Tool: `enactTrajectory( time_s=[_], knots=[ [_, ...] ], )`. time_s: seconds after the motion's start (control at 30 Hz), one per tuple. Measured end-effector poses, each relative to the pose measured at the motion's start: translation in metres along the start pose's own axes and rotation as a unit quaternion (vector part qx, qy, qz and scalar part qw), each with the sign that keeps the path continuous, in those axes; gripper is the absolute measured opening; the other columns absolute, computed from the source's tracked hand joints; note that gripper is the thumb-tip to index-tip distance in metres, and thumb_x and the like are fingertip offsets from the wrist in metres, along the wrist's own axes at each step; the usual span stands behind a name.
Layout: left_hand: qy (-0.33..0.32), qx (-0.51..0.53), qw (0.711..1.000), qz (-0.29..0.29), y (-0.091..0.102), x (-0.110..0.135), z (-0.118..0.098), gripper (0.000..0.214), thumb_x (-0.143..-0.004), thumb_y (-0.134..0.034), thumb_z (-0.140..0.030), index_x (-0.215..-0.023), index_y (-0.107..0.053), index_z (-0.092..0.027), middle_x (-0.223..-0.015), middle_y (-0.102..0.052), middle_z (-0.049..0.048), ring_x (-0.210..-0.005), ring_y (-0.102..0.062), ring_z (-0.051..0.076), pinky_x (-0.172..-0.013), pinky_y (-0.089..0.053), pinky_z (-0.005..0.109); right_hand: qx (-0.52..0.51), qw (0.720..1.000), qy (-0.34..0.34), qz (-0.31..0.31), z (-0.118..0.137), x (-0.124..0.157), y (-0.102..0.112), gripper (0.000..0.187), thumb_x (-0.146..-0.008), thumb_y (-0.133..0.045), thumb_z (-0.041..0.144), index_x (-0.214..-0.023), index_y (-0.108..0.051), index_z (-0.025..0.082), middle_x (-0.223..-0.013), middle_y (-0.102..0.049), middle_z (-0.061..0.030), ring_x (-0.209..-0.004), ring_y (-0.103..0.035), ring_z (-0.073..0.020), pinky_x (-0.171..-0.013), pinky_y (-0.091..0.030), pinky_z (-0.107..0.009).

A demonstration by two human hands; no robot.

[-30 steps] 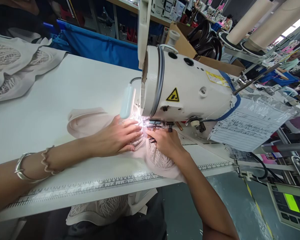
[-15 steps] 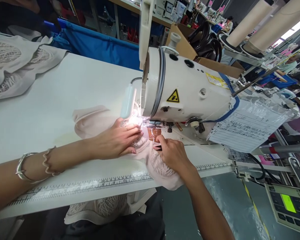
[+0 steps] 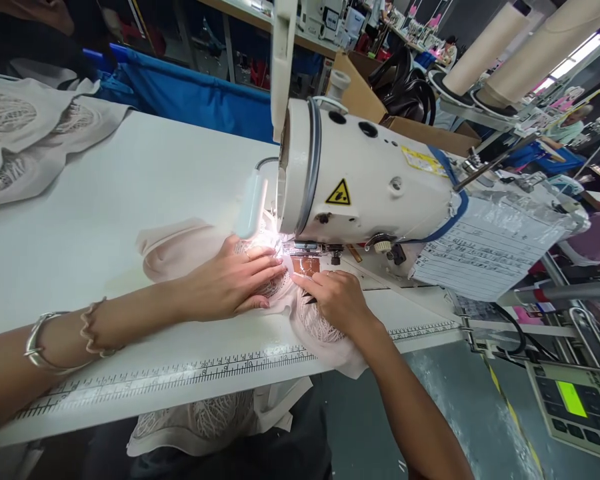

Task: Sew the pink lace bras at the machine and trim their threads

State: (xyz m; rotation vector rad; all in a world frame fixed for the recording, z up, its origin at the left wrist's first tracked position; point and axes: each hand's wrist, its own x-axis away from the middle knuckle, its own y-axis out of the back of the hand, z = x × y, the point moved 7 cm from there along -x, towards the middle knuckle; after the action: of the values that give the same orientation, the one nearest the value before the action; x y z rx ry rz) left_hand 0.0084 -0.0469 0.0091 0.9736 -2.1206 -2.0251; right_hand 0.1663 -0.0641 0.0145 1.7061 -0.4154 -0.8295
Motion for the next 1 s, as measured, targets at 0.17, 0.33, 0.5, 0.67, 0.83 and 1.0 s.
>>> enactTrajectory(
  time_s=[0.17,0.33,0.5,0.67,0.83,1.0],
  knots=[
    [-0.007,-0.029,0.999,0.015,-0.002,-0.001,0.004,0.053,-0.105,-0.026,-0.051,-0.106,-0.065,-0.015,-0.110,-0.068,0.0138,-0.110,-0.058,0.032,-0.106,-0.023,0.059,-0.019,0.999,-0.024,0.023,-0.007,-0.008,-0.006,0.052,-0.083,-0.045,0.002,-0.116,-0.076,0.027,-0.057,-0.058,0.0024,-0.054,-0.045,-0.0133,-0.056,-0.030,-0.028],
    [0.010,-0.032,0.999,0.016,-0.002,-0.002,0.010,0.050,-0.105,-0.032,-0.051,-0.109,-0.066,-0.015,-0.116,-0.068,0.0141,-0.111,-0.059,0.034,-0.107,-0.021,0.066,-0.056,0.994,-0.064,0.071,-0.014,-0.015,-0.014,0.058,-0.079,-0.046,0.001,-0.124,-0.072,0.027,-0.075,-0.071,0.0008,-0.069,-0.059,-0.0147,-0.061,-0.035,-0.027],
    [0.029,-0.032,0.999,0.012,-0.003,-0.002,0.018,0.052,-0.104,-0.033,-0.055,-0.114,-0.066,-0.015,-0.119,-0.068,0.0149,-0.112,-0.059,0.036,-0.109,-0.019,0.071,-0.072,0.982,-0.121,0.124,-0.023,-0.020,-0.024,0.065,-0.076,-0.045,-0.001,-0.127,-0.069,0.031,-0.082,-0.072,0.0010,-0.075,-0.060,-0.0159,-0.060,-0.037,-0.026],
    [0.039,-0.062,0.997,-0.020,-0.004,-0.001,0.018,0.053,-0.100,-0.042,-0.058,-0.117,-0.064,-0.013,-0.133,-0.062,0.0178,-0.116,-0.057,0.040,-0.110,-0.019,0.071,-0.089,0.977,-0.146,0.130,-0.027,-0.023,-0.028,0.058,-0.078,-0.047,0.002,-0.123,-0.071,0.030,-0.086,-0.070,-0.0007,-0.079,-0.059,-0.0169,-0.059,-0.037,-0.026],
    [-0.012,-0.032,0.999,-0.024,-0.009,-0.002,0.004,0.026,-0.103,-0.042,-0.024,-0.116,-0.061,-0.012,-0.118,-0.067,0.0164,-0.099,-0.061,0.026,-0.091,-0.043,0.044,-0.098,0.979,-0.129,0.128,-0.029,-0.019,-0.029,0.063,-0.076,-0.045,0.002,-0.128,-0.067,0.029,-0.092,-0.066,-0.0026,-0.079,-0.058,-0.0165,-0.057,-0.036,-0.025],
    [-0.025,-0.014,1.000,-0.005,-0.011,-0.004,0.000,0.026,-0.099,-0.038,-0.006,-0.114,-0.058,-0.013,-0.100,-0.068,0.0114,-0.078,-0.055,0.020,-0.071,-0.042,0.033,-0.093,0.980,-0.115,0.134,-0.033,-0.011,-0.030,0.070,-0.073,-0.044,0.000,-0.133,-0.062,0.030,-0.104,-0.065,-0.0023,-0.084,-0.057,-0.0160,-0.066,-0.041,-0.024]
  ],
)
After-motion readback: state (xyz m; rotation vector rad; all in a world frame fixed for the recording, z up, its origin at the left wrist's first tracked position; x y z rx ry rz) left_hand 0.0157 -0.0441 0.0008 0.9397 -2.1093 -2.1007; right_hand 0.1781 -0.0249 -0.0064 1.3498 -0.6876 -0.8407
